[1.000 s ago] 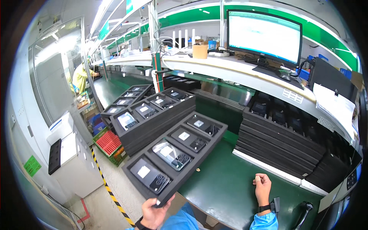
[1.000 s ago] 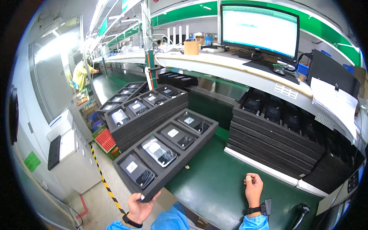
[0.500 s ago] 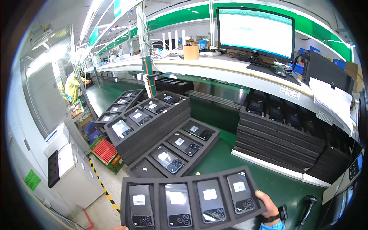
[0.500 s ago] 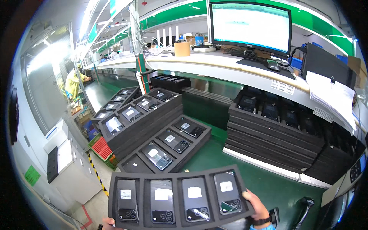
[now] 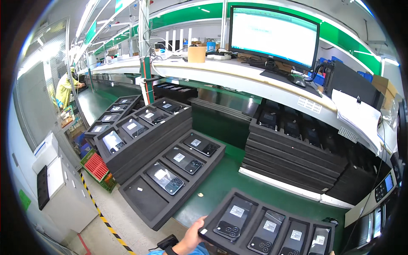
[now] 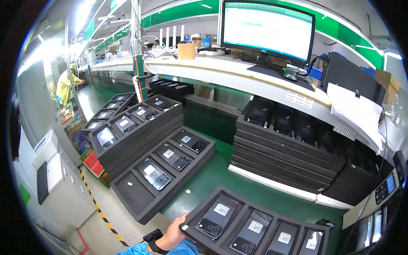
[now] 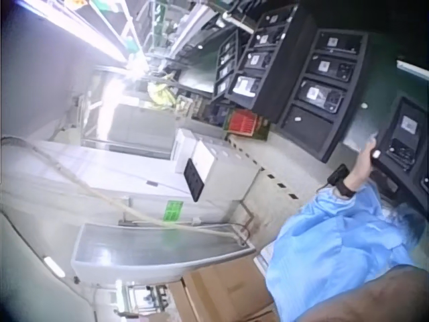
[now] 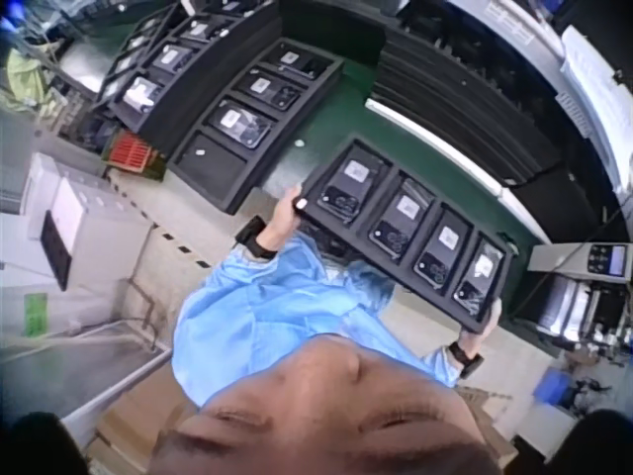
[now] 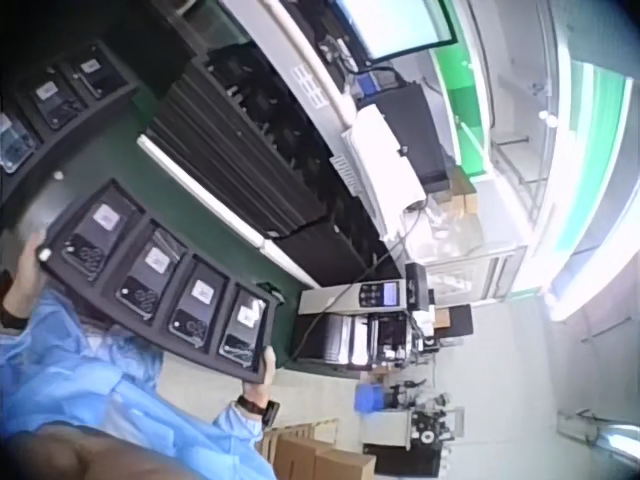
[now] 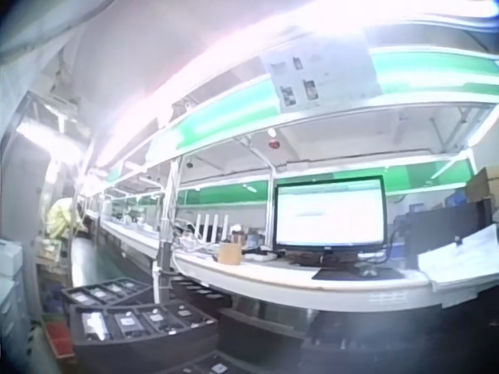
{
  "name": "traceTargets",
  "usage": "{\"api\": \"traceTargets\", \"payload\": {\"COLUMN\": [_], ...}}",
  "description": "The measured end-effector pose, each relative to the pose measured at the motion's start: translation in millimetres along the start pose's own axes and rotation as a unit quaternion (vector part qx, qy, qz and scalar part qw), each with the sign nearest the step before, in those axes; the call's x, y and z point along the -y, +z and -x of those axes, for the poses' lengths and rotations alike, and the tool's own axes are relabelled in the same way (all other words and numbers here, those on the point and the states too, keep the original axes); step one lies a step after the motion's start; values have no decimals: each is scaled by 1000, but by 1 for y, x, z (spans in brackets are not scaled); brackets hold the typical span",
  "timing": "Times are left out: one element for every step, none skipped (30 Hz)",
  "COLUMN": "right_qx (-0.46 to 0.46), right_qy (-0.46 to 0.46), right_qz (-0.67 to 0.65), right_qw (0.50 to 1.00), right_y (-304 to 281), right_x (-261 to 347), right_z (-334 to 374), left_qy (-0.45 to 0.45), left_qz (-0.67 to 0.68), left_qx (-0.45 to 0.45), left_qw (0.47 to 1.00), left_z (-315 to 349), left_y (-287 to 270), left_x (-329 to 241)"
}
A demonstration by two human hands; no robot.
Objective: The recorder is scanning and packing smartphones into protective foam trays at an industrial assembly line station.
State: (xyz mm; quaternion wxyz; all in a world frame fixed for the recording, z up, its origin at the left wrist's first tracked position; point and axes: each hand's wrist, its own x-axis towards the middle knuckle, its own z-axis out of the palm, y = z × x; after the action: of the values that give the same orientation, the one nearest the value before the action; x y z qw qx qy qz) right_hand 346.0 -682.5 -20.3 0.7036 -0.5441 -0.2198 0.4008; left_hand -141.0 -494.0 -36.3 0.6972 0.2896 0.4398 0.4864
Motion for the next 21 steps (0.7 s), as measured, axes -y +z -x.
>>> {"api": "traceTargets", "payload": {"right_qx": [-22,-42,-54,-56,-44,-31,-32,3,34,65,71,80,72,65,77,72,29,6,-5,-5,-13], "right_qy": [-14,-27,20,16,5,-4,5,9,28,50,27,32,35,37,31,26,9,-8,4,-10,31], "right_qz": [-4,-8,-51,-50,-35,-20,3,6,-3,-14,23,26,38,50,55,64,104,128,150,212,203], "right_qw": [1000,999,997,997,998,999,999,1000,999,997,997,996,996,996,995,995,994,992,989,977,979], "right_y": [4,9,15,26,34,45,69,69,71,88,107,115,118,124,141,144,145,142,159,159,151], "right_x": [4,8,15,20,23,27,36,32,29,34,39,40,40,40,45,41,38,38,38,32,29], "right_z": [3,6,4,3,-1,-4,-5,-16,-23,-27,-25,-31,-37,-43,-49,-51,-53,-56,-55,-54,-61], "left_qy": [18,19,67,115,136,138,157,174,239,238,257,274,295,279,318,380,381,493,475,502,481], "left_qz": [34,36,-49,-134,-137,-135,-166,-195,-283,-284,-316,-346,-302,-263,-227,-223,-192,-260,-234,-264,-215], "left_qx": [-9,-6,-19,-30,-21,-21,-19,-18,-50,-54,-68,-87,-38,-7,-21,-53,-117,-192,-275,-332,-400], "left_qw": [999,999,996,984,981,981,973,965,928,927,911,893,906,924,920,896,897,808,802,753,750], "left_z": [-2,-7,-13,-18,-13,-11,-9,-2,5,15,27,36,44,60,69,61,60,69,67,51,33], "left_y": [11,15,16,17,19,15,9,4,0,2,3,-5,-10,-19,-41,-60,-74,-89,-110,-158,-202], "left_x": [1,3,4,4,-5,-8,-10,-15,-22,-33,-44,-53,-66,-84,-92,-111,-135,-158,-178,-192,-204]}}
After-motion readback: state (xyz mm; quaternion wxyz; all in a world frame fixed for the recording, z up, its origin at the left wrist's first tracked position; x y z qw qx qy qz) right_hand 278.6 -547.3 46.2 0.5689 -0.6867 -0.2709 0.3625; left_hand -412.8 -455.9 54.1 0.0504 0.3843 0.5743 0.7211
